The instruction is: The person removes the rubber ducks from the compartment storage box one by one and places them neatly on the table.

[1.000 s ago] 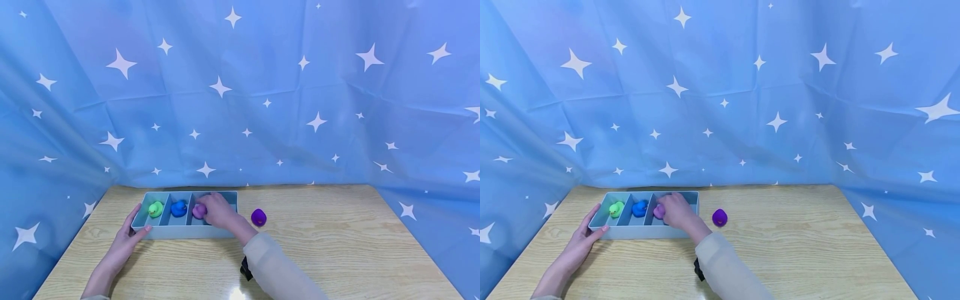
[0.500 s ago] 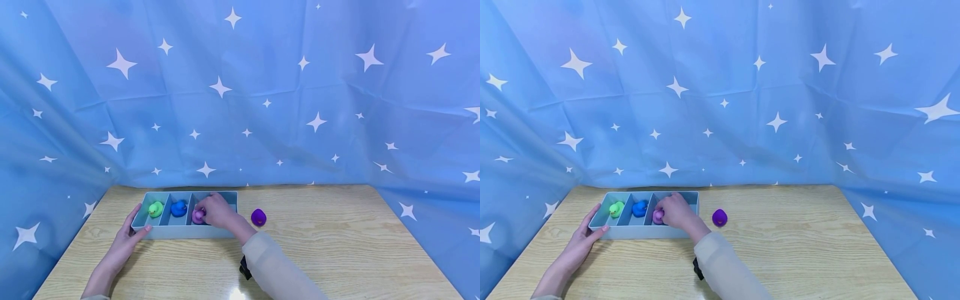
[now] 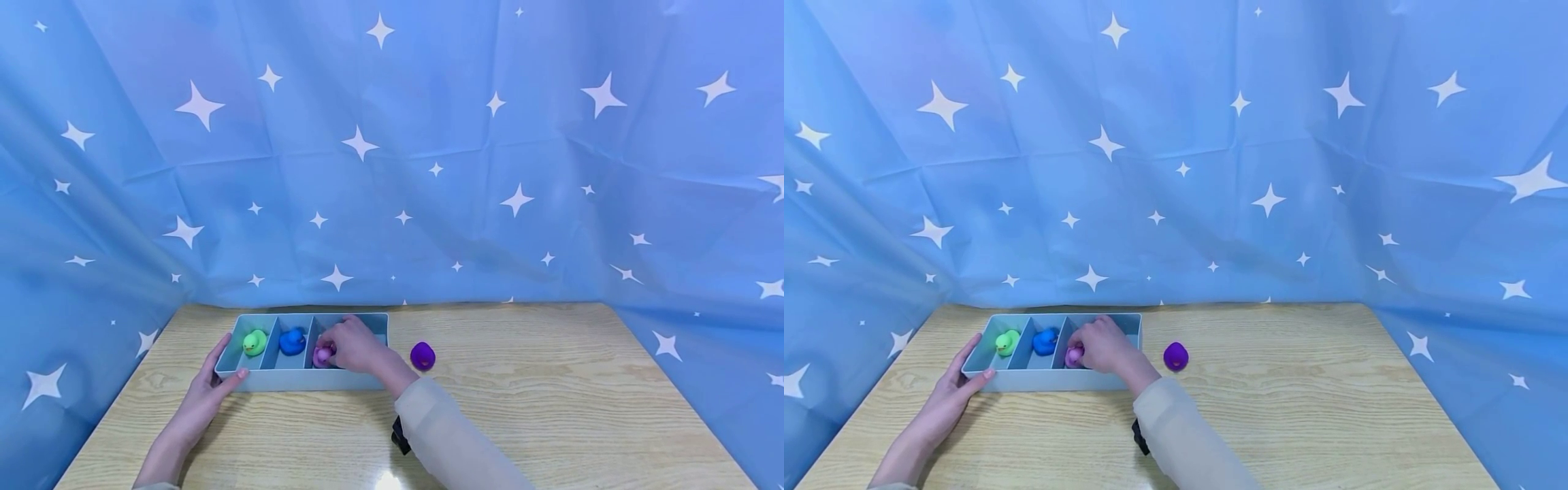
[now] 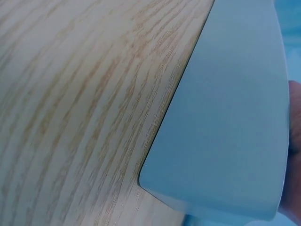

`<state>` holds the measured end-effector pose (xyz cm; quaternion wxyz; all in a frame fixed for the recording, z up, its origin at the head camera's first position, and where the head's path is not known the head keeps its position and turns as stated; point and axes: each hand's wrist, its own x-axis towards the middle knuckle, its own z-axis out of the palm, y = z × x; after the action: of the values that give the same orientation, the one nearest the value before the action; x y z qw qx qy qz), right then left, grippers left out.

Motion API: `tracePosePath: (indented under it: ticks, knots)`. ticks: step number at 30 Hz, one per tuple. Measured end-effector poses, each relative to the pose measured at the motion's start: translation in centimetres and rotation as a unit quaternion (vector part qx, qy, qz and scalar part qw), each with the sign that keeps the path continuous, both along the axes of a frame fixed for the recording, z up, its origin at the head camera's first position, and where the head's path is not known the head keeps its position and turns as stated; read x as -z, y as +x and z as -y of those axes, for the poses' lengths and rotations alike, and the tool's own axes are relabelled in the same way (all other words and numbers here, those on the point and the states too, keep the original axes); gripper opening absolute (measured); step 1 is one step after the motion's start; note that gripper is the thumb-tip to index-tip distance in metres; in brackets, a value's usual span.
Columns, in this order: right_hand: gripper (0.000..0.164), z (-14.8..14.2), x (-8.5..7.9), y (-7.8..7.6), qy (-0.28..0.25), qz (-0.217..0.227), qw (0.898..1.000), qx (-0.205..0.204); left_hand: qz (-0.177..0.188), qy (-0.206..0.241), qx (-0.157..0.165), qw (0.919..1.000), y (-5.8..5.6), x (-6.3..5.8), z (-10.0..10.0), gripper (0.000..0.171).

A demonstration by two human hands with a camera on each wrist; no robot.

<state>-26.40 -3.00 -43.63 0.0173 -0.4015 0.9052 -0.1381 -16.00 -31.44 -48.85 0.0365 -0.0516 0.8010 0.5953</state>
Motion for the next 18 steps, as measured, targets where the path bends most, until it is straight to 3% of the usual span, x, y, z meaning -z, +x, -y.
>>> tracePosePath:
  ticks: [9, 18]
  knots:
    - [0.016, 0.14, 0.06, -0.23, 0.012, 0.007, 1.000, -0.008, 0.002, 0.001, -0.004, 1.0000, -0.06, 0.08, -0.01, 0.091]
    - [0.015, -0.20, 0.08, -0.14, -0.020, 0.018, 0.999, -0.020, 0.000, -0.003, 0.003, 1.0000, -0.01, 0.16, 0.12, 0.089]
